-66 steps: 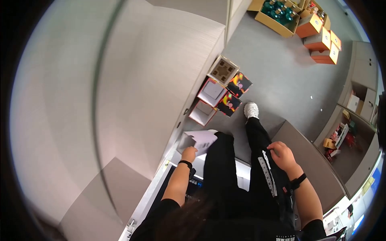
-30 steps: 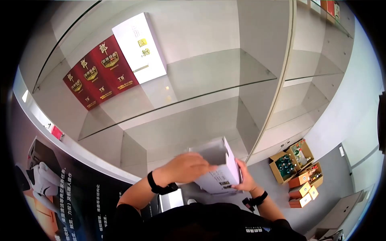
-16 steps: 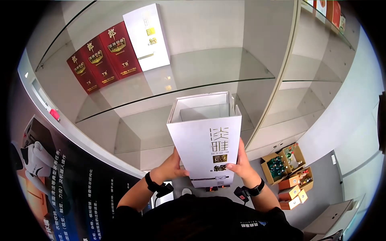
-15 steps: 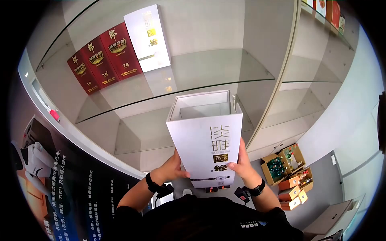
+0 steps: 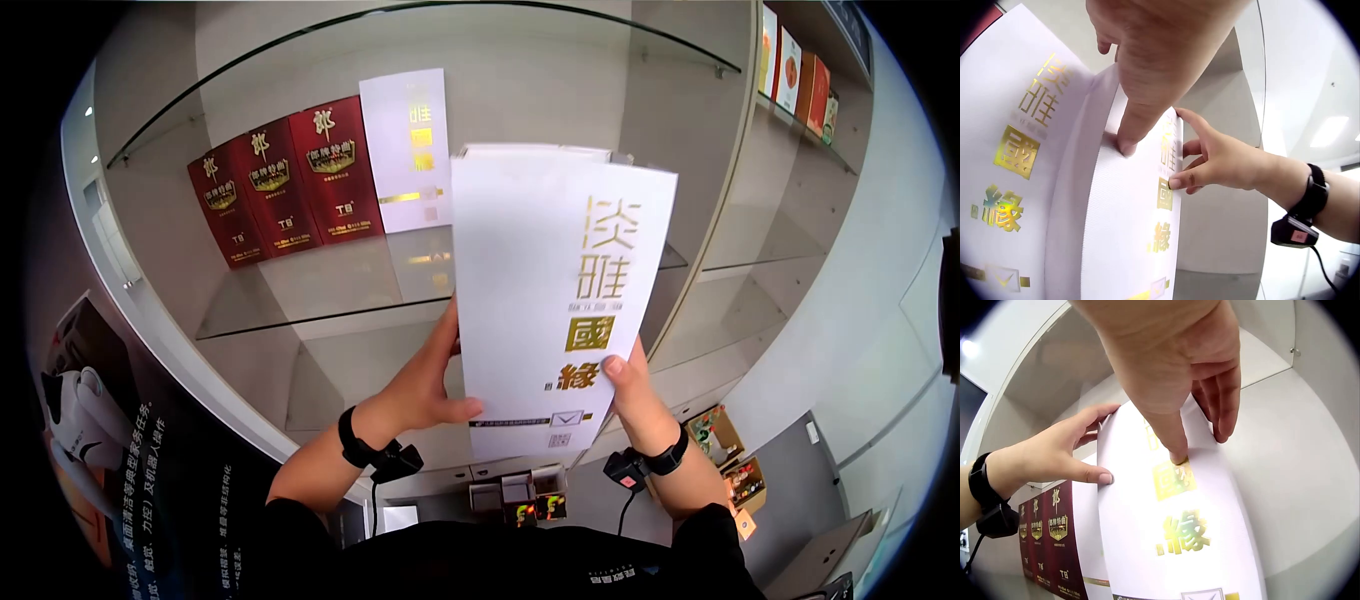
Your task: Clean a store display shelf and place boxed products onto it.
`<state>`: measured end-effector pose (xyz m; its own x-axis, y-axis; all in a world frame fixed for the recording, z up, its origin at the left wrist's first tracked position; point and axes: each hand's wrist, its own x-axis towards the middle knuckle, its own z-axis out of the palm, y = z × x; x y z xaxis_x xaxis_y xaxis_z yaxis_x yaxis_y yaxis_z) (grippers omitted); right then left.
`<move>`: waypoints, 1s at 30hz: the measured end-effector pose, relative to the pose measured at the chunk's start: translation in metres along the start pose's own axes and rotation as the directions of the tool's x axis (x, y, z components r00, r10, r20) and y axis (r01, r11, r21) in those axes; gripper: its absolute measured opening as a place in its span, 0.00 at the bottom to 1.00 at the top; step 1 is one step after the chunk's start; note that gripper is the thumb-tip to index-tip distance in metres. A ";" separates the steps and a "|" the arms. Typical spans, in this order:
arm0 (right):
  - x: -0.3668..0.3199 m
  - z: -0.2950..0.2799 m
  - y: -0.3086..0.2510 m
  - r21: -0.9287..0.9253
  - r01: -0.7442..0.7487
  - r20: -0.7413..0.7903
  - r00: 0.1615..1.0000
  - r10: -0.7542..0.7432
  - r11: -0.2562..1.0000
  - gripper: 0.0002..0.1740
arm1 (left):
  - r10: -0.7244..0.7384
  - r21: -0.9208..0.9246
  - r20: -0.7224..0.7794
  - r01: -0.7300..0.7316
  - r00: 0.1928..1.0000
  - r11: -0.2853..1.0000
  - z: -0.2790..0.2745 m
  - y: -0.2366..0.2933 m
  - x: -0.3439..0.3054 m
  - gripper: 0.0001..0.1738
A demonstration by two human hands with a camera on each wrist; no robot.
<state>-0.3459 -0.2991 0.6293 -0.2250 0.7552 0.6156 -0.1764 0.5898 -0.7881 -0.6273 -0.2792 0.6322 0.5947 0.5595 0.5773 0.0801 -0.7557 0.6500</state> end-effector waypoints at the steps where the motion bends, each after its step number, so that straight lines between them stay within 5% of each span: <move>1: 0.005 -0.002 -0.001 -0.013 0.032 -0.007 0.999 -0.032 0.999 0.56 | 0.040 0.023 -0.009 -0.040 0.999 0.999 -0.005 0.007 0.005 0.71; 6: 0.096 0.000 0.014 -0.124 0.141 0.035 0.990 -0.137 0.982 0.58 | 0.053 0.152 -0.033 -0.048 0.998 0.987 -0.084 0.019 0.046 0.68; 8: 0.123 0.007 0.009 -0.124 0.159 0.072 0.986 -0.151 0.979 0.57 | 0.038 0.350 -0.063 -0.013 0.997 0.937 -0.102 0.032 0.058 0.68; 19: 0.168 -0.007 0.013 -0.240 0.360 0.174 0.930 -0.324 0.902 0.51 | 0.100 0.476 -0.111 -0.035 0.989 0.878 -0.119 0.053 0.085 0.66; 25: 0.177 -0.016 0.003 -0.270 0.205 0.179 0.971 -0.160 0.941 0.46 | 0.037 0.559 -0.135 0.045 0.990 0.828 -0.118 0.062 0.101 0.64; 30: 0.180 -0.015 -0.008 -0.395 0.228 0.203 0.966 -0.158 0.890 0.45 | 0.030 0.626 -0.168 0.083 0.985 0.776 -0.128 0.066 0.107 0.64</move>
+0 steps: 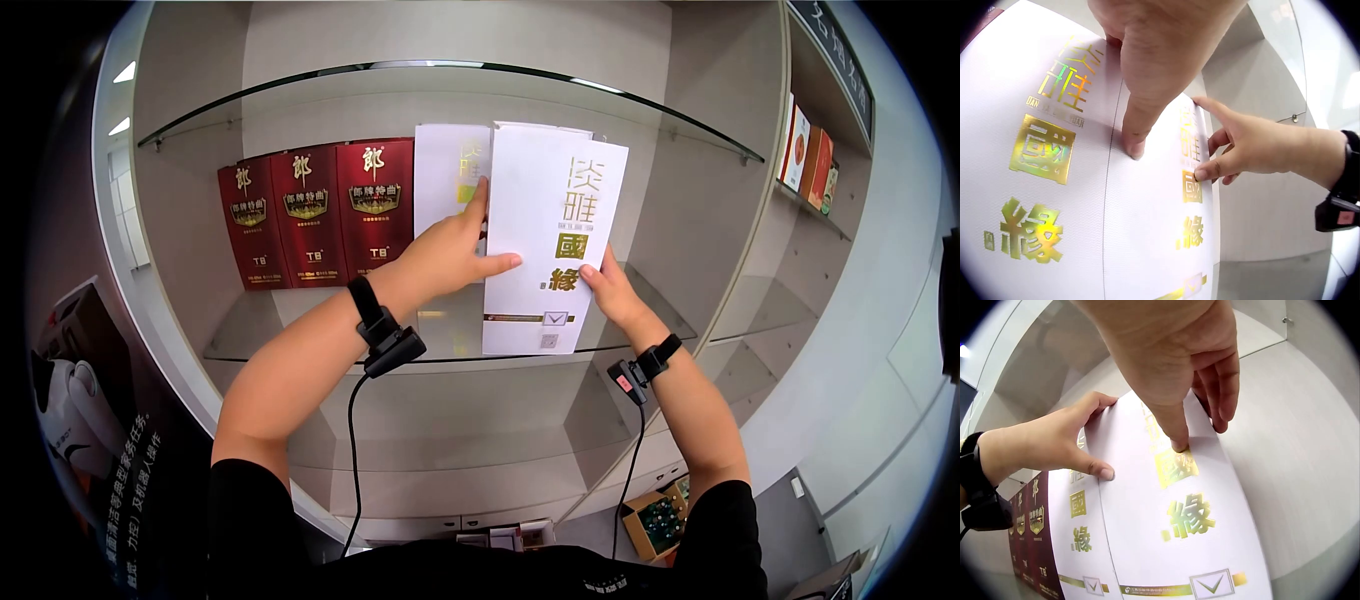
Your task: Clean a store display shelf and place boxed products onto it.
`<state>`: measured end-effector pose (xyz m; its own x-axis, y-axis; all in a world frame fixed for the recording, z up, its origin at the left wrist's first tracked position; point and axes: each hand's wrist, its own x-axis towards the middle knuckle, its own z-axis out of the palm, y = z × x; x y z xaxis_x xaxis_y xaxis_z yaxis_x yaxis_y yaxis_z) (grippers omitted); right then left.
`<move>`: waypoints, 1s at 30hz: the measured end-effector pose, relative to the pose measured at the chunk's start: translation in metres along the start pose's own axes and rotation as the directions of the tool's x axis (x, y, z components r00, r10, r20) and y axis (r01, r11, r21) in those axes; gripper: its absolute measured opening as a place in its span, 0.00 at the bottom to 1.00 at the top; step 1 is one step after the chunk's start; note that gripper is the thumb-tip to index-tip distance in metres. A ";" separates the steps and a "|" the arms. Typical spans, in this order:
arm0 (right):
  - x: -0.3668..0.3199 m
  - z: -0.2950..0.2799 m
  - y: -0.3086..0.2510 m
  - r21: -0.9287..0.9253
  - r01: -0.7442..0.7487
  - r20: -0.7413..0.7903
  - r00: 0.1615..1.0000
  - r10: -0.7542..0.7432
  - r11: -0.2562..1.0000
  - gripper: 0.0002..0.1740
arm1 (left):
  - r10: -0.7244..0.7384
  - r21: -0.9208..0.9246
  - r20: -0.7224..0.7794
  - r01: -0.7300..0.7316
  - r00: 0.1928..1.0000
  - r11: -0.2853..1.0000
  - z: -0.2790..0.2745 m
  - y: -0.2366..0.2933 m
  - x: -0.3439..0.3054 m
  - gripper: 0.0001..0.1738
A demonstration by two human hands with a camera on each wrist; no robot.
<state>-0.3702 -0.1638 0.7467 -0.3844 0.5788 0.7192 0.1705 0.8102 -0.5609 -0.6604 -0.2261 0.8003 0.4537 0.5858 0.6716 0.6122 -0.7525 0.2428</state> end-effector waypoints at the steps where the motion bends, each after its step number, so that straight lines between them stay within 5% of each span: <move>1: 0.000 -0.001 -0.001 -0.049 -0.019 0.002 1.000 0.020 0.999 0.45 | 0.030 -0.009 -0.016 -0.030 0.999 1.000 0.001 -0.002 0.002 0.64; 9: 0.003 -0.018 0.004 -0.079 -0.101 -0.017 0.995 0.100 0.992 0.41 | -0.008 0.104 0.017 0.006 1.000 0.995 0.010 -0.006 0.027 0.61; 15: 0.008 -0.024 -0.026 -0.120 -0.071 -0.071 0.996 0.063 0.990 0.47 | 0.124 0.086 0.030 -0.126 0.992 0.988 0.010 -0.009 0.041 0.61; 18: 0.015 -0.031 -0.042 -0.301 0.016 -0.099 0.994 -0.048 0.953 0.53 | 0.037 0.096 0.114 -0.048 0.993 0.994 0.002 -0.009 0.051 0.58; 20: 0.020 -0.032 -0.061 -0.386 0.038 -0.097 0.992 -0.082 0.922 0.60 | 0.153 0.123 0.048 -0.158 0.987 0.980 0.003 -0.019 0.061 0.55; 22: 0.028 -0.031 -0.081 -0.399 -0.040 -0.121 0.993 -0.009 0.916 0.63 | 0.111 0.162 0.066 -0.120 0.992 0.979 -0.011 -0.005 0.060 0.54; 27: 0.046 -0.037 -0.098 -0.746 0.051 -0.068 0.986 -0.152 0.664 0.66 | 0.152 0.216 0.021 -0.153 0.988 0.964 -0.029 0.007 0.070 0.55; 30: 0.045 -0.034 -0.117 -0.760 -0.117 -0.140 0.990 0.014 0.640 0.65 | 0.179 0.232 0.021 -0.179 0.984 0.956 -0.031 0.010 0.079 0.54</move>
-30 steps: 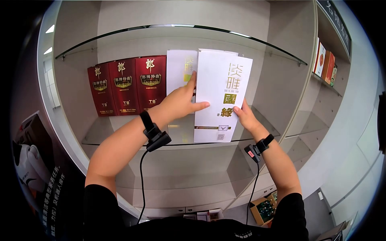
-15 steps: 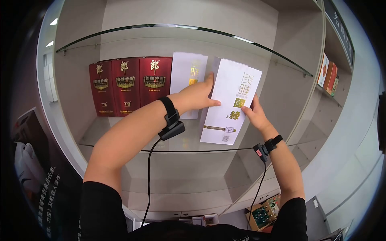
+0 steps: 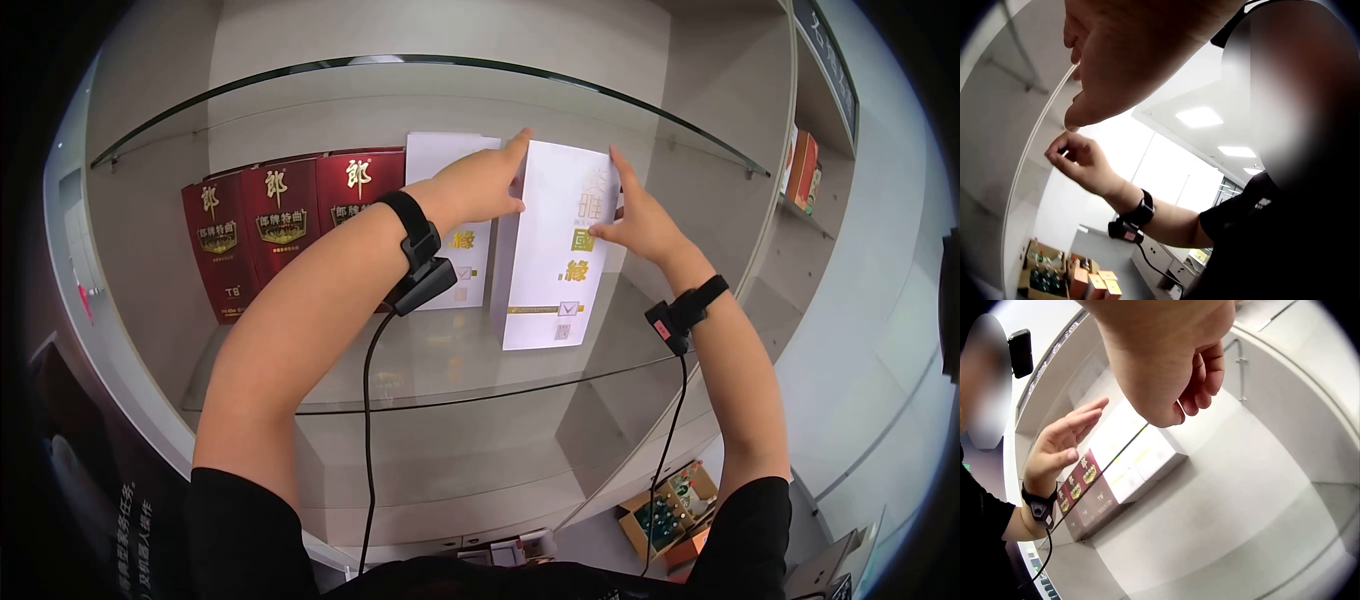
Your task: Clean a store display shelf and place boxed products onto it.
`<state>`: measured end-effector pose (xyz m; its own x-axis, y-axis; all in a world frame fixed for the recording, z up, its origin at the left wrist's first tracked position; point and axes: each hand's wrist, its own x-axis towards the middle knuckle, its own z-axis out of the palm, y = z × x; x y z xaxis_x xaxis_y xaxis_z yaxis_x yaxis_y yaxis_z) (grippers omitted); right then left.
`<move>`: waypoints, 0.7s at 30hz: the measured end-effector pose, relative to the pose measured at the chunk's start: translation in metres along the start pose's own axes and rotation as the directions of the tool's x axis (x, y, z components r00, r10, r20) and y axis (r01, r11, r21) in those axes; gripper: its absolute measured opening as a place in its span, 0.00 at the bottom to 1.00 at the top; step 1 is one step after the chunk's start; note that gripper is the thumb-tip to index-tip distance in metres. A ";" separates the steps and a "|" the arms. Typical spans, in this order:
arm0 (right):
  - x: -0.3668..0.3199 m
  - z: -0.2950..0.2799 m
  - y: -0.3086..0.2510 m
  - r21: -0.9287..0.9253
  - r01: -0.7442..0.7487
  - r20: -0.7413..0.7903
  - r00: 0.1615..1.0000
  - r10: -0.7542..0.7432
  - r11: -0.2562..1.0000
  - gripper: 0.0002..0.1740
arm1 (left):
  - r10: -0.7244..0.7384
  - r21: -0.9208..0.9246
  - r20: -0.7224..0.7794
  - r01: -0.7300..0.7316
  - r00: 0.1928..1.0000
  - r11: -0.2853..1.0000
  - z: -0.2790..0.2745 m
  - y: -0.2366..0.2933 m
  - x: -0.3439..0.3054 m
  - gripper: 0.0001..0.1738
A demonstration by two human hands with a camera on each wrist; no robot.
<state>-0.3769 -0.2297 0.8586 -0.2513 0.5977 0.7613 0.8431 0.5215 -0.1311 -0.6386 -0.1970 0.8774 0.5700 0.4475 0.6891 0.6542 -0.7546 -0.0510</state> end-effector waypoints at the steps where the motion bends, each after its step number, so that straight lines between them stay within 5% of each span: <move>1: -0.001 -0.001 -0.003 -0.022 -0.011 -0.028 1.000 0.010 1.000 0.63 | 0.016 -0.008 -0.009 -0.016 1.000 1.000 0.000 0.000 0.002 0.52; 9: 0.008 -0.006 -0.015 -0.153 -0.059 -0.063 0.997 0.050 0.986 0.61 | -0.050 0.042 -0.080 0.054 0.996 0.998 0.006 -0.001 0.008 0.54; 11: 0.011 -0.004 -0.017 -0.149 -0.055 -0.049 0.998 0.048 0.987 0.61 | 0.036 0.137 -0.274 0.002 0.961 0.991 0.008 0.005 0.002 0.54; 14: 0.010 0.004 -0.010 -0.172 -0.009 -0.083 0.997 -0.006 0.985 0.62 | 0.146 0.370 -0.315 -0.020 0.938 0.929 0.014 0.013 0.001 0.52; 21: 0.026 0.020 -0.005 -0.171 0.007 -0.088 0.996 -0.023 0.985 0.62 | 0.197 0.476 -0.303 -0.031 0.932 0.879 0.023 0.004 0.012 0.56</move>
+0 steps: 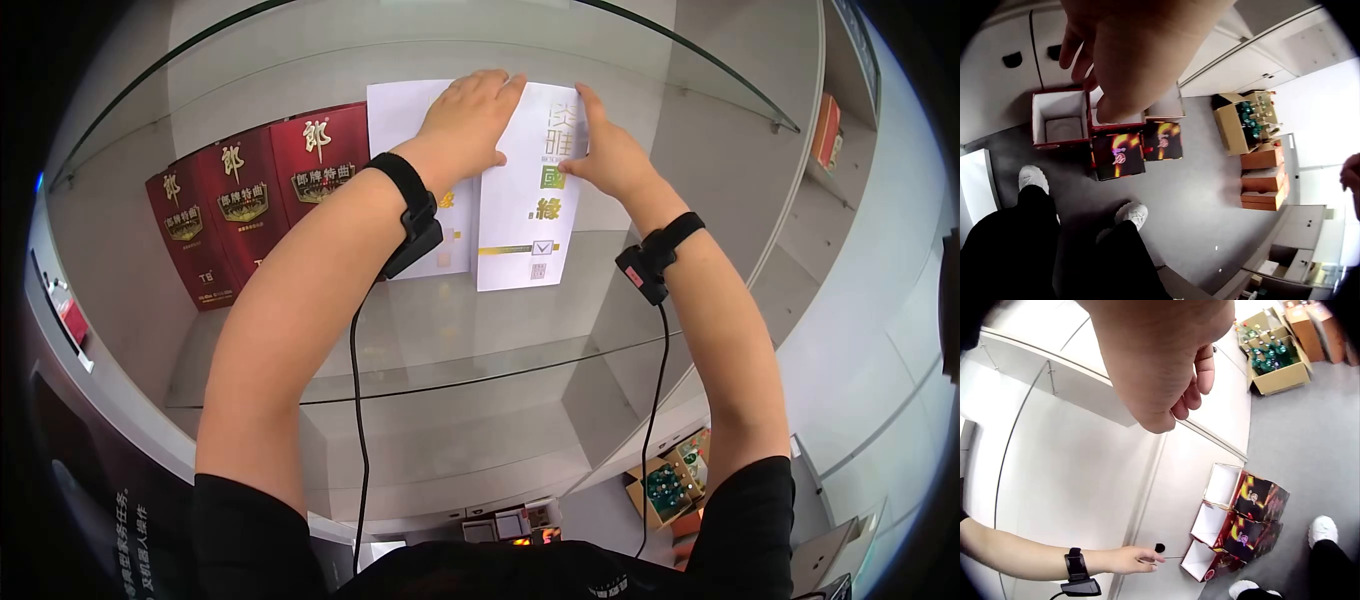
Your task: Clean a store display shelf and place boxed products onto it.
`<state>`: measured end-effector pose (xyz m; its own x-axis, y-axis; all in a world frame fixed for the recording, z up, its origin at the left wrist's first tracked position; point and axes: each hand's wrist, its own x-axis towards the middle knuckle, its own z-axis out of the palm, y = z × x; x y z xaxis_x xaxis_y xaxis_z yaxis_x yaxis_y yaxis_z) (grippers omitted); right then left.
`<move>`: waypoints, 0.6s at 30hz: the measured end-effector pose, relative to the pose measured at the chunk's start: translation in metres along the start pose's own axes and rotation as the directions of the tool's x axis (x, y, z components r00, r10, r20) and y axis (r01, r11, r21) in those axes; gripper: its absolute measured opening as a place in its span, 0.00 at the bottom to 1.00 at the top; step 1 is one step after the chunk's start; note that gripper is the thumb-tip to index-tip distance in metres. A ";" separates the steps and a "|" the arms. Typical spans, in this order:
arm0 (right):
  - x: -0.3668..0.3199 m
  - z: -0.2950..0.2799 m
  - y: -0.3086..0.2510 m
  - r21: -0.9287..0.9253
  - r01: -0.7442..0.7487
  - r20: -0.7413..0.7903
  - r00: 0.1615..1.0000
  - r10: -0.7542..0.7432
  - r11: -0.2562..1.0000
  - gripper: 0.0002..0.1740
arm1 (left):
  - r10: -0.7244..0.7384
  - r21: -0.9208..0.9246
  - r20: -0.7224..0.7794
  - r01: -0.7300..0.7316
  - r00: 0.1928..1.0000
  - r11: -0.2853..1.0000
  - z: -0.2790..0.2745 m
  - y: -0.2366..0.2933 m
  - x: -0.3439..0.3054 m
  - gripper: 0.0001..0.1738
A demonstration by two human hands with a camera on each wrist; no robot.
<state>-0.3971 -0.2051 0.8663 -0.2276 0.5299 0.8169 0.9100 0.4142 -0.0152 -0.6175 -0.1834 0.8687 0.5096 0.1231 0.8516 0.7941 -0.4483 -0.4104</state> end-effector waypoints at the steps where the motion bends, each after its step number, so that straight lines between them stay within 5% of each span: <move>1: 0.006 0.010 0.002 -0.012 -0.018 0.009 1.000 0.018 1.000 0.62 | -0.012 0.007 0.014 0.012 1.000 1.000 0.005 -0.004 -0.001 0.56; 18: 0.036 0.048 0.008 -0.037 -0.050 0.010 0.999 0.050 0.998 0.61 | -0.107 0.139 0.060 0.098 0.993 0.986 0.032 -0.021 0.005 0.55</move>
<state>-0.4148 -0.1474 0.8683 -0.1851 0.5576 0.8092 0.9325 0.3595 -0.0344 -0.6210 -0.1446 0.8711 0.4408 0.2227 0.8695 0.8782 -0.3072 -0.3666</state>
